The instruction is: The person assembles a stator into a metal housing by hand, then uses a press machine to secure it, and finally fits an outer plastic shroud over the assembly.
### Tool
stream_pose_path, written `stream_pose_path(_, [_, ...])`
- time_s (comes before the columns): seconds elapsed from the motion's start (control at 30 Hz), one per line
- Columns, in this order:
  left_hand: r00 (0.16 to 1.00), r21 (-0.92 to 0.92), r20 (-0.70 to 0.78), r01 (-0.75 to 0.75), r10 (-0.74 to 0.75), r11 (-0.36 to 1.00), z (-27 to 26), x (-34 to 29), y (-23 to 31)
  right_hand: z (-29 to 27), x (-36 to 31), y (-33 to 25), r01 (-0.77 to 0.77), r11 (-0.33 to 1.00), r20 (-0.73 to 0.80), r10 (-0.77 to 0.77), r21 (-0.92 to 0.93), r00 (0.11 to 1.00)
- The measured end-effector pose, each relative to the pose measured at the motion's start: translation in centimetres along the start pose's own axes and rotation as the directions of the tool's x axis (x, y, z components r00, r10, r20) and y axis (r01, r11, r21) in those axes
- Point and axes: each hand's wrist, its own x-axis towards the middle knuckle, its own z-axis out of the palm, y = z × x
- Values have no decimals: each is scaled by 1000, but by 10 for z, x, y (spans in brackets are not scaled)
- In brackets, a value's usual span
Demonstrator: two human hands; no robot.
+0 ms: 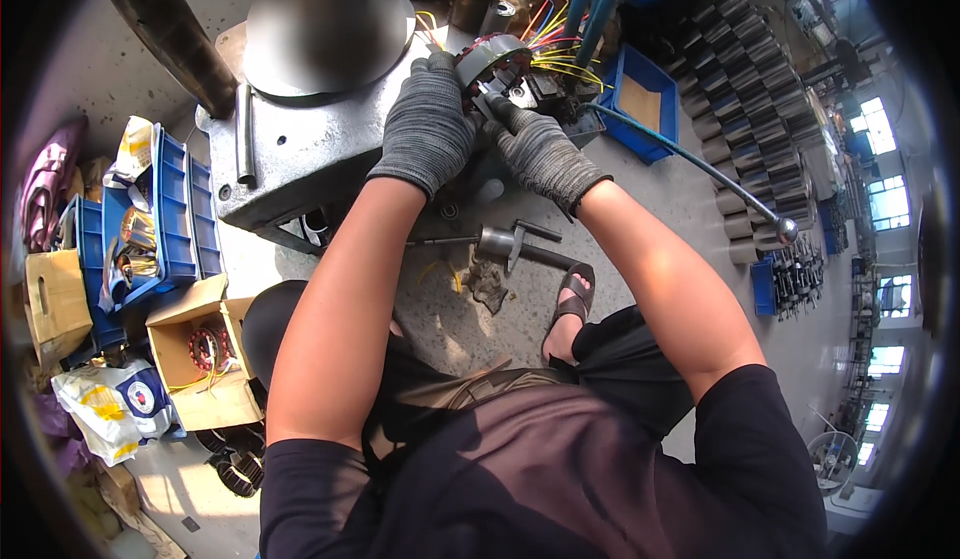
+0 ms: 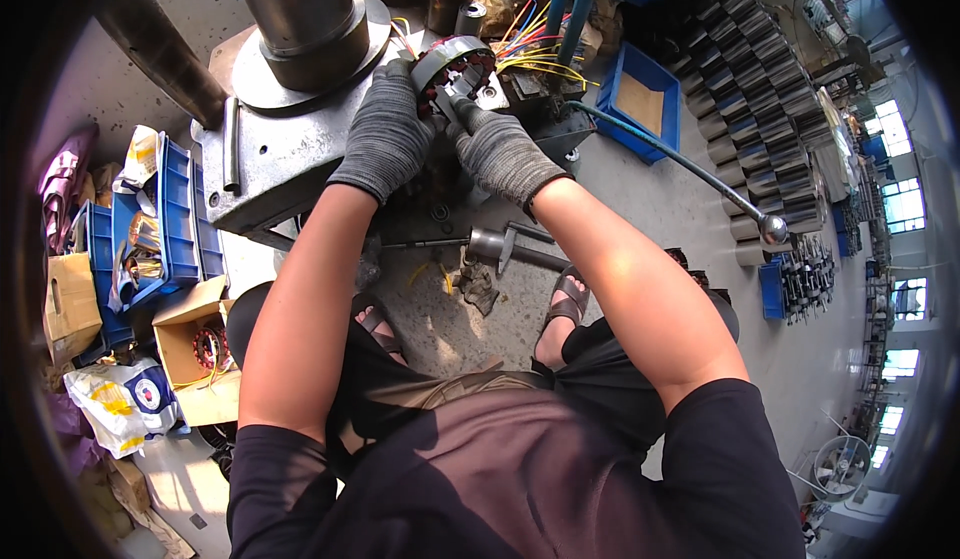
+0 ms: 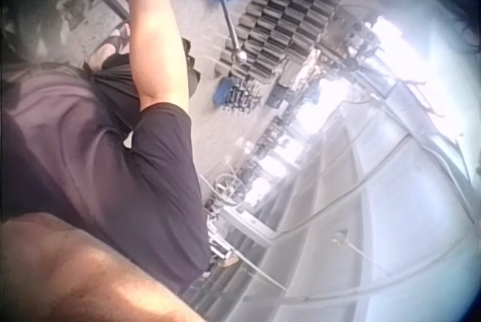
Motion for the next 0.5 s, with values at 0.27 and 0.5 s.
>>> stream_pose_path(0.27, [999, 68, 6, -35, 35, 997, -6, -3, 4, -24, -109, 30, -34, 983, 48, 26, 178, 999])
stream_pose_path(0.5, [999, 46, -13, -36, 36, 998, -8, -4, 2, -60, -110, 43, 203, 973, -55, -210, -112, 976])
